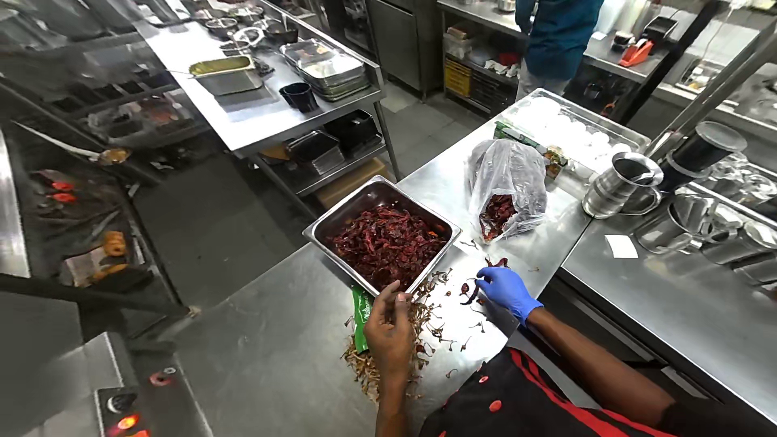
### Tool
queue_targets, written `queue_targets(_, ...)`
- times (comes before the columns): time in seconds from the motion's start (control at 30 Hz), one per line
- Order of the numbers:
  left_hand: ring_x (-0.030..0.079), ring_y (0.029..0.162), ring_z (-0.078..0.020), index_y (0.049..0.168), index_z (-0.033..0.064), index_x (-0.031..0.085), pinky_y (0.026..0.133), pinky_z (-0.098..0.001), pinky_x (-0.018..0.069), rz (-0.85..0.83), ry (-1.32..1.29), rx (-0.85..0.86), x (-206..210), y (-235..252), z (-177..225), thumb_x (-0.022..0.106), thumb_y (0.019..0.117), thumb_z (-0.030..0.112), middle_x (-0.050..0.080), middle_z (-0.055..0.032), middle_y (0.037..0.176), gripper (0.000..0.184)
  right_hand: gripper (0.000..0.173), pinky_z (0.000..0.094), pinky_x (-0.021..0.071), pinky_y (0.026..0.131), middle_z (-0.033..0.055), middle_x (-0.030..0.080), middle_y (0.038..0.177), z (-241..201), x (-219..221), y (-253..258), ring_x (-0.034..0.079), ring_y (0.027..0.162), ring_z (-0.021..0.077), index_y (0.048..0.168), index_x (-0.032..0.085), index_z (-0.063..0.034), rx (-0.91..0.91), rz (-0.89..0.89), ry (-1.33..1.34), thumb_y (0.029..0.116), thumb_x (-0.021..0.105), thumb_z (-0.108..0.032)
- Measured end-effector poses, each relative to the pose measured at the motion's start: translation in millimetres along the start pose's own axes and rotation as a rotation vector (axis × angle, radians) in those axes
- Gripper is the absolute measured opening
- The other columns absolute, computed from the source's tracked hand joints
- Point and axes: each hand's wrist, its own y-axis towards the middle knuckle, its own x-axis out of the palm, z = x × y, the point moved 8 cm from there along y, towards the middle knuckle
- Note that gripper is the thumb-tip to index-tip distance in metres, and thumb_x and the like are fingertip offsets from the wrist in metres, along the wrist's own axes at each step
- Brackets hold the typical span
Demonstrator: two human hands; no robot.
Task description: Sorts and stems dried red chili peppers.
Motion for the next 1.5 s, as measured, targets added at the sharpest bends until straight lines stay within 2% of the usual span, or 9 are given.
queue_targets(0.17, 0.072, 0.082, -0.0169, 0.133, 0.0147, 0.065, 0.073, -0.0356, 0.0632, -0.018, -0.050, -0.014, 14.4, -8.5, -2.7, 0.061, 0.1023, 0.019, 0.075, -0.0027, 0.098, 0.031, 0.026, 0.0571, 0.0535, 0.067, 0.0102, 0.070, 0.078, -4.4, 21.1, 20.8, 0.069, 0.076, 0.0324, 0.093, 0.071, -0.0134, 0.028, -0.032, -0.269, 0.0916, 0.068, -0.039)
queue_targets(0.33, 0.073, 0.088, -0.0164, 0.126, 0.0168, 0.071, 0.079, -0.0371, 0.0644, -0.114, -0.055, -0.014, 35.4, -20.0, -0.4, 0.062, 0.1019, 0.017, 0.075, -0.0003, 0.102, 0.026, 0.014, 0.0575, 0.0536, 0.061, 0.0086, 0.069, 0.079, -7.4, 3.8, 15.8, 0.069, 0.075, 0.0307, 0.095, 0.070, -0.0165, 0.031, 0.077, -0.041, 0.0947, 0.066, -0.030)
queue_targets(0.5, 0.062, 0.126, -0.0117, 0.145, 0.0219, 0.058, 0.105, -0.0415, 0.0556, -0.393, 0.085, -0.008, 86.1, -28.4, 3.3, 0.067, 0.0982, 0.041, 0.061, 0.0037, 0.142, 0.052, 0.010, 0.0410, 0.0576, 0.066, -0.0021, 0.069, 0.078, -33.2, -29.4, 6.0, 0.067, 0.070, 0.0142, 0.098, 0.071, -0.0174, -0.116, 0.024, 0.404, 0.0958, 0.066, -0.026)
queue_targets(0.67, 0.072, 0.072, -0.0097, 0.118, 0.0181, 0.074, 0.071, -0.0329, 0.0644, -0.332, -0.011, -0.112, 113.9, -31.6, -2.0, 0.065, 0.0994, 0.019, 0.076, 0.0048, 0.085, 0.020, 0.016, 0.0345, 0.0543, 0.063, 0.0058, 0.067, 0.081, -55.7, -9.6, -26.2, 0.062, 0.069, 0.0171, 0.103, 0.070, -0.0128, -0.124, -0.092, 0.894, 0.0994, 0.066, -0.028)
queue_targets(0.87, 0.070, 0.076, -0.0029, 0.113, 0.0171, 0.079, 0.074, -0.0284, 0.0624, -0.213, 0.270, 0.099, 95.5, -49.3, -2.7, 0.060, 0.1012, 0.022, 0.076, 0.0069, 0.090, 0.022, 0.023, 0.0346, 0.0499, 0.061, 0.0035, 0.063, 0.074, -41.5, 26.4, -36.8, 0.058, 0.064, 0.0168, 0.092, 0.068, -0.0143, 0.059, 0.061, 0.883, 0.0965, 0.068, -0.037)
queue_targets(1.13, 0.070, 0.085, -0.0156, 0.108, 0.0143, 0.079, 0.077, -0.0366, 0.0593, -0.169, 0.585, 0.378, 90.2, -58.8, 14.7, 0.056, 0.1008, 0.022, 0.073, -0.0011, 0.090, 0.026, 0.030, 0.0265, 0.0395, 0.056, -0.0002, 0.049, 0.067, -55.6, 49.5, -29.5, 0.046, 0.059, 0.0099, 0.087, 0.060, -0.0113, 0.060, -0.344, 1.083, 0.1057, 0.049, -0.032)
queue_targets(1.33, 0.071, 0.080, -0.0122, 0.109, 0.0096, 0.076, 0.075, -0.0326, 0.0632, -0.079, -0.079, 0.200, 75.6, -35.8, 21.4, 0.063, 0.0995, 0.012, 0.074, 0.0000, 0.093, 0.016, 0.026, 0.0255, 0.0476, 0.070, -0.0027, 0.051, 0.072, -90.5, 50.5, -50.8, 0.050, 0.065, 0.0093, 0.085, 0.060, -0.0162, 0.128, -0.627, 2.196, 0.1057, 0.052, -0.030)
queue_targets(1.43, 0.070, 0.075, -0.0152, 0.112, 0.0116, 0.076, 0.069, -0.0349, 0.0623, -0.128, -0.158, 0.134, 75.5, -18.4, 13.7, 0.063, 0.1002, 0.013, 0.074, -0.0013, 0.093, 0.018, 0.027, 0.0244, 0.0458, 0.066, -0.0035, 0.049, 0.072, -85.6, 38.2, -42.2, 0.049, 0.064, 0.0081, 0.087, 0.059, -0.0168, 0.086, -0.483, 2.025, 0.1069, 0.049, -0.031)
queue_targets(1.5, 0.071, 0.078, -0.0116, 0.112, 0.0169, 0.076, 0.071, -0.0359, 0.0631, -0.175, 0.069, 0.098, 68.3, 1.2, 15.4, 0.065, 0.1010, 0.022, 0.075, 0.0020, 0.097, 0.017, 0.029, 0.0255, 0.0463, 0.063, 0.0010, 0.054, 0.072, -69.7, 34.5, -33.7, 0.052, 0.064, 0.0098, 0.088, 0.060, -0.0104, -0.002, -0.312, 1.456, 0.1067, 0.048, -0.028)
